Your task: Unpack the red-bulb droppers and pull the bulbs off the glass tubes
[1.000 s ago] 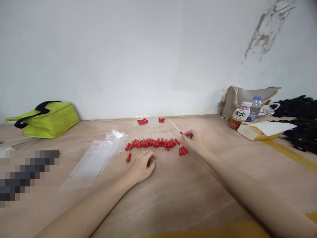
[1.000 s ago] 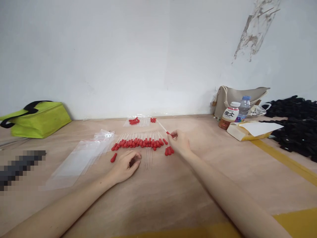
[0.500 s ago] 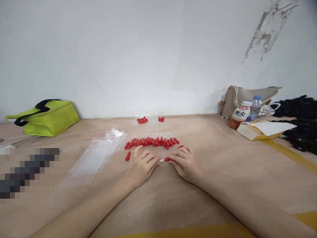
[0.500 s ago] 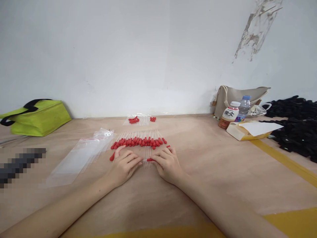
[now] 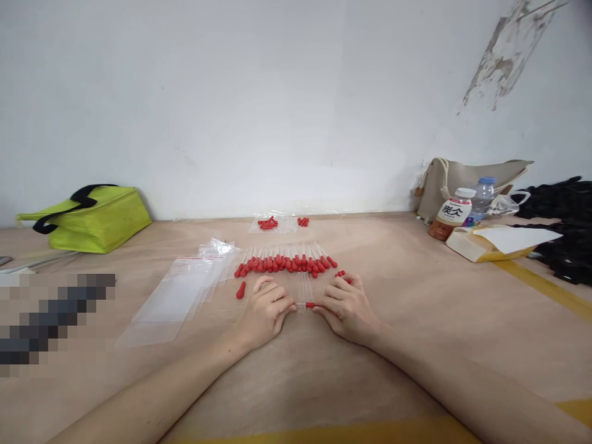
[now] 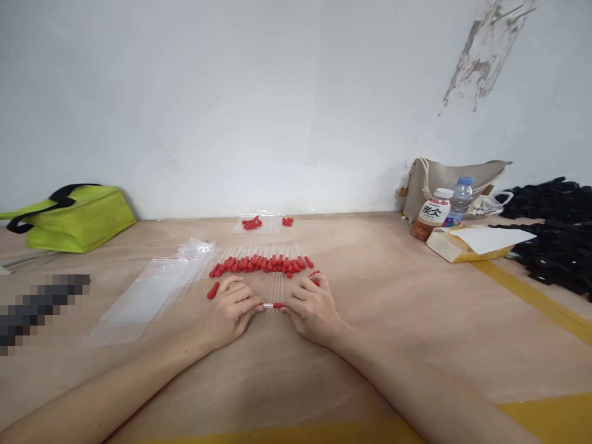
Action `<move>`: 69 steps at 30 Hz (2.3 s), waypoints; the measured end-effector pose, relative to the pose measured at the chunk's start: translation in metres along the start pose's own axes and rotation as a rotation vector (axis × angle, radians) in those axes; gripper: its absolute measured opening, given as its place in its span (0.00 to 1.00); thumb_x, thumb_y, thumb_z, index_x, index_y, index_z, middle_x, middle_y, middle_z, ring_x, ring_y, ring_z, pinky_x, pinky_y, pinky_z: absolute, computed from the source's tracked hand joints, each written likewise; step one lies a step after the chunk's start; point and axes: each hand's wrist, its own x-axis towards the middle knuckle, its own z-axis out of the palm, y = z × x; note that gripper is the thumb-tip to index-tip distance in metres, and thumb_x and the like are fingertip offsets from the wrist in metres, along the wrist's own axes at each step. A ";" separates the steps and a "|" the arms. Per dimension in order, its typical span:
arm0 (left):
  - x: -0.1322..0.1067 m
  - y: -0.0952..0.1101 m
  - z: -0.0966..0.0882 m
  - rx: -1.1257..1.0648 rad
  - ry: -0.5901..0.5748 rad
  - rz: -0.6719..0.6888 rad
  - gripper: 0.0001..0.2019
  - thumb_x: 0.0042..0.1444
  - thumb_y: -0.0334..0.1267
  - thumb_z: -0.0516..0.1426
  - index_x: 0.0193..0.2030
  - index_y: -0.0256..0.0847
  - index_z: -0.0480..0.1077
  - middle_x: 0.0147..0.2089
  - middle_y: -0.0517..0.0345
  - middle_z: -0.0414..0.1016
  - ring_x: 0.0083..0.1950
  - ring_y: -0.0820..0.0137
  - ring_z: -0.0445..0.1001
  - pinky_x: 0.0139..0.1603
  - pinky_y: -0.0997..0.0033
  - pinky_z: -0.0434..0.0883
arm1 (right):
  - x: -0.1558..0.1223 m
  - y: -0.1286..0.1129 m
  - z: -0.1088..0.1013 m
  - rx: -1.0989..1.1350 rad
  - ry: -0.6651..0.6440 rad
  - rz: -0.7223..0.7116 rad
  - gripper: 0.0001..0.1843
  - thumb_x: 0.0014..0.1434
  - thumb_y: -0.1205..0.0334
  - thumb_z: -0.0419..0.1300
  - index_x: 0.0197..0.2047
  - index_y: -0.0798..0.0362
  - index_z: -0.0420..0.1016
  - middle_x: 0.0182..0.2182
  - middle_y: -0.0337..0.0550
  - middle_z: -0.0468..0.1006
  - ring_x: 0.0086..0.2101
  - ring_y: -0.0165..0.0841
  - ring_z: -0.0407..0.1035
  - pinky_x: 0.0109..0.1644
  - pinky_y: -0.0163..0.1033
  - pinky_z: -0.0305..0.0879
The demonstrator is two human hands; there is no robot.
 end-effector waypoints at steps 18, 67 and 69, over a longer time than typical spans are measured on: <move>0.001 0.002 0.001 -0.060 0.019 0.006 0.10 0.59 0.33 0.49 0.32 0.39 0.71 0.26 0.58 0.68 0.31 0.71 0.64 0.40 0.65 0.60 | -0.003 -0.001 -0.002 0.036 -0.005 -0.032 0.10 0.57 0.63 0.52 0.30 0.50 0.74 0.20 0.36 0.67 0.29 0.29 0.57 0.47 0.43 0.47; 0.004 0.002 0.000 -0.507 -0.181 -0.342 0.22 0.51 0.47 0.56 0.52 0.41 0.63 0.50 0.50 0.67 0.41 0.68 0.71 0.41 0.65 0.72 | 0.003 0.040 0.000 -0.065 -0.002 0.367 0.07 0.48 0.57 0.61 0.31 0.49 0.73 0.30 0.39 0.75 0.35 0.34 0.65 0.44 0.40 0.49; 0.002 -0.001 -0.002 -0.502 -0.213 -0.312 0.26 0.48 0.47 0.58 0.54 0.42 0.62 0.51 0.50 0.67 0.41 0.67 0.70 0.41 0.64 0.72 | 0.004 0.040 0.000 -0.055 -0.004 0.362 0.07 0.49 0.57 0.60 0.31 0.49 0.73 0.31 0.40 0.75 0.35 0.34 0.65 0.45 0.41 0.49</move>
